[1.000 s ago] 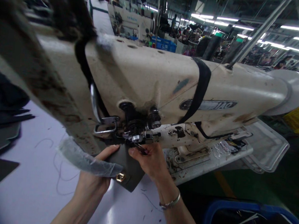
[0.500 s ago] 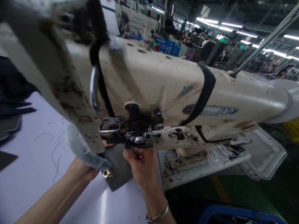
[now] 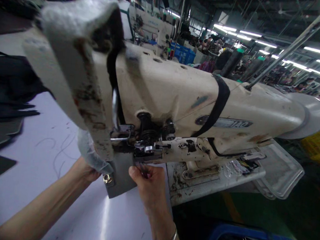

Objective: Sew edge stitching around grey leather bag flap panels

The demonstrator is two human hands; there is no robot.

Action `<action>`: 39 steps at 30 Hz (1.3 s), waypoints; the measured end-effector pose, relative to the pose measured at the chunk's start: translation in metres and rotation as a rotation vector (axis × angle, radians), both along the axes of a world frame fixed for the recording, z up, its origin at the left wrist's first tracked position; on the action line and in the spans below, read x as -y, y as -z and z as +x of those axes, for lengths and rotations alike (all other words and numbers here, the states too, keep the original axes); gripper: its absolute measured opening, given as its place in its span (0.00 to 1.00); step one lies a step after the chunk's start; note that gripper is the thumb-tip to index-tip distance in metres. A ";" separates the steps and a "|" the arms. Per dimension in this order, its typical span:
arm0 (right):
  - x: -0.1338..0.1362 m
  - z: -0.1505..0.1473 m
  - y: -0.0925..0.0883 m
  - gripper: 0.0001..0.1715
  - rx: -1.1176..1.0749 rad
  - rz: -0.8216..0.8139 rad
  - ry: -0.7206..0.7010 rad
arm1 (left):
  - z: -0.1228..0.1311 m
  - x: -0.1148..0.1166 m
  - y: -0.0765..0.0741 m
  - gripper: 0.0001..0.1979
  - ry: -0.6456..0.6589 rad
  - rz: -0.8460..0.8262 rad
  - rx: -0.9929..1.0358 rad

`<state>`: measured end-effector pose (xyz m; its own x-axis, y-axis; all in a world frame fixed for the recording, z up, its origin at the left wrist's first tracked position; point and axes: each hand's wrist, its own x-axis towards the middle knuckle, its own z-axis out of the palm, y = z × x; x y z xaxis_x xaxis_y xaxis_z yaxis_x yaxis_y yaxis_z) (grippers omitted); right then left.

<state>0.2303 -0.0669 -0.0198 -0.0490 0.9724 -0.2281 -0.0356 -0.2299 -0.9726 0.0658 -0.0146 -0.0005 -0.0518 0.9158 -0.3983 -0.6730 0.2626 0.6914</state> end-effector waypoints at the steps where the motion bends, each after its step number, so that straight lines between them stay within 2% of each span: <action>1: 0.001 -0.001 0.000 0.20 0.002 -0.009 0.007 | -0.001 -0.002 0.000 0.16 0.022 -0.001 0.000; 8: -0.002 -0.012 0.003 0.18 -0.027 0.024 0.066 | -0.015 -0.020 0.008 0.10 0.141 -0.008 -0.020; 16: -0.011 -0.028 0.010 0.17 -0.123 0.118 0.195 | -0.024 -0.040 0.011 0.08 0.175 -0.002 -0.045; 20: -0.006 -0.038 0.010 0.15 -0.201 0.039 0.274 | -0.029 -0.048 0.016 0.08 0.168 0.044 -0.055; 25: 0.013 -0.054 0.006 0.19 -0.271 -0.088 0.399 | -0.034 -0.056 0.029 0.14 0.131 0.136 -0.049; 30: 0.023 -0.069 0.015 0.27 -0.264 -0.023 0.502 | -0.035 -0.058 0.033 0.22 0.118 0.211 -0.046; 34: 0.023 -0.076 0.021 0.25 -0.257 -0.010 0.514 | -0.034 -0.061 0.033 0.23 0.117 0.209 -0.040; 39: 0.019 -0.082 0.021 0.23 -0.292 0.006 0.553 | -0.034 -0.067 0.033 0.24 0.091 0.179 -0.028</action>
<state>0.1483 -0.0858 -0.0403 0.4025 0.8731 -0.2753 -0.4119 -0.0958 -0.9062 0.0314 0.0519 -0.0331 0.0259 0.9732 -0.2284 -0.6316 0.1930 0.7509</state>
